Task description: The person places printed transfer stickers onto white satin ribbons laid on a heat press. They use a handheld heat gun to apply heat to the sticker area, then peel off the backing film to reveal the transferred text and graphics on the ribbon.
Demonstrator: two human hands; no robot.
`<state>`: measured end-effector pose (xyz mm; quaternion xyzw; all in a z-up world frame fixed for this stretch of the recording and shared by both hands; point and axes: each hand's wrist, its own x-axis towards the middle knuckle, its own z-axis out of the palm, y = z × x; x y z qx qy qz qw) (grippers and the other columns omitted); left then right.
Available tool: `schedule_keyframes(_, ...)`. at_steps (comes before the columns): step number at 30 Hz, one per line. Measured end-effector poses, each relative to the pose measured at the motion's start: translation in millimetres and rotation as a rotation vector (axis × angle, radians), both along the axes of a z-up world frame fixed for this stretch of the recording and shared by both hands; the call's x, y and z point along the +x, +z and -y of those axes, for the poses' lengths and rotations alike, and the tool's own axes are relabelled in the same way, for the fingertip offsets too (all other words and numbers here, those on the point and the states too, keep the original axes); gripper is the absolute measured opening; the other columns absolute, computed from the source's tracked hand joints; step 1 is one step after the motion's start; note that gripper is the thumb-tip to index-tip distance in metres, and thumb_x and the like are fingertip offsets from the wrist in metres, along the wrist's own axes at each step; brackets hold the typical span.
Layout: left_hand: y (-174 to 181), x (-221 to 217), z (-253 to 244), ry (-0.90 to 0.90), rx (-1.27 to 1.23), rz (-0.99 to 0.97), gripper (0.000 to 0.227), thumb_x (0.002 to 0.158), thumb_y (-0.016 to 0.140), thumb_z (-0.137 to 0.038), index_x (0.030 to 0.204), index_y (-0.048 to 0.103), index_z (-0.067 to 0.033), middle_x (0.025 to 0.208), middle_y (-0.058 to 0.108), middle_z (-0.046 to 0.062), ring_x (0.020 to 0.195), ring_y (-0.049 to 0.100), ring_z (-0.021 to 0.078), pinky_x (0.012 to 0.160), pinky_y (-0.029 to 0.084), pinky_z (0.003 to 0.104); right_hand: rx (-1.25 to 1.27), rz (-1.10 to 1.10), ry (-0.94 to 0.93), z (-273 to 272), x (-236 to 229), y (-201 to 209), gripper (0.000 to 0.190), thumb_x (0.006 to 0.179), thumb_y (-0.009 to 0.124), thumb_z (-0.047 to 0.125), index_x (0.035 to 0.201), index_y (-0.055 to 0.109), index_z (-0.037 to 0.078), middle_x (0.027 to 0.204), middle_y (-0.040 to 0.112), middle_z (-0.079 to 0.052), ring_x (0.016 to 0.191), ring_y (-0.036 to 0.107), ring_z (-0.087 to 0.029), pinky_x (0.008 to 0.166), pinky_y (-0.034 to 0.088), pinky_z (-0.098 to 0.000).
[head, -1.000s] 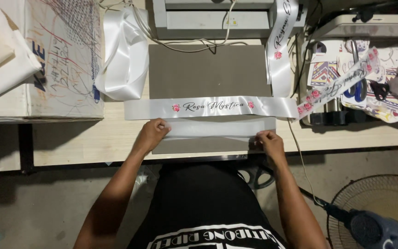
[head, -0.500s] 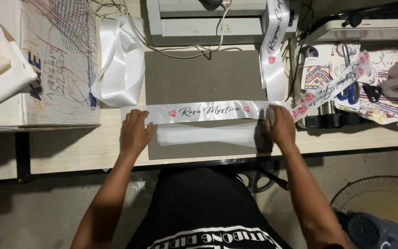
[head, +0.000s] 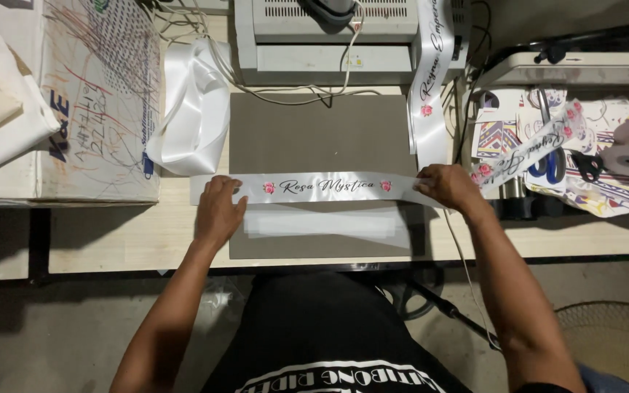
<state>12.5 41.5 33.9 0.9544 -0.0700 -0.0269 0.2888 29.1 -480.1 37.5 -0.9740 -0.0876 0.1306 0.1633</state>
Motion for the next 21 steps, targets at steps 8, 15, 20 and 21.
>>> schedule_keyframes(8,83.0,38.9,116.1,-0.503,-0.325,0.148,0.059,0.084,0.081,-0.022,0.136,0.060,-0.0058,0.139,0.054,0.019,0.129,0.052,0.0408,0.107,0.042,0.050,0.169,-0.069,0.291,-101.5,10.6,170.1,0.024,0.081,0.080,0.024,0.098,0.078,0.007,0.088,0.078,-0.012,0.079,0.074,-0.032,0.075,0.059,-0.0449)
schedule_keyframes(15,130.6,67.2,183.9,-0.769,-0.245,-0.157,0.035,0.092,0.077,-0.034,0.108,0.073,-0.0037,0.096,0.074,0.015,0.088,0.070,0.0289,0.081,0.055,0.042,0.150,0.321,0.462,-121.5,8.5,227.4,0.025,0.079,0.085,0.018,0.102,0.076,0.014,0.101,0.069,-0.007,0.102,0.065,-0.028,0.111,0.043,-0.0495)
schedule_keyframes(20,168.1,80.1,181.3,-0.502,-0.537,-0.393,0.035,0.098,0.068,-0.036,0.093,0.076,-0.0026,0.069,0.072,0.007,0.060,0.065,0.0100,0.055,0.051,0.029,0.642,0.721,0.075,-113.0,-7.5,211.5,0.051,0.090,0.081,0.021,0.130,0.056,0.005,0.131,0.058,-0.013,0.125,0.056,-0.029,0.117,0.041,-0.0440)
schedule_keyframes(21,182.8,82.2,178.9,-0.400,-0.546,-0.376,0.035,0.099,0.066,-0.036,0.095,0.077,-0.0032,0.068,0.070,0.006,0.057,0.062,0.0080,0.052,0.048,0.027,0.926,0.771,-0.080,-109.9,-10.4,198.5,0.057,0.097,0.079,0.025,0.142,0.050,0.004,0.136,0.056,-0.013,0.128,0.054,-0.027,0.118,0.042,-0.0401)
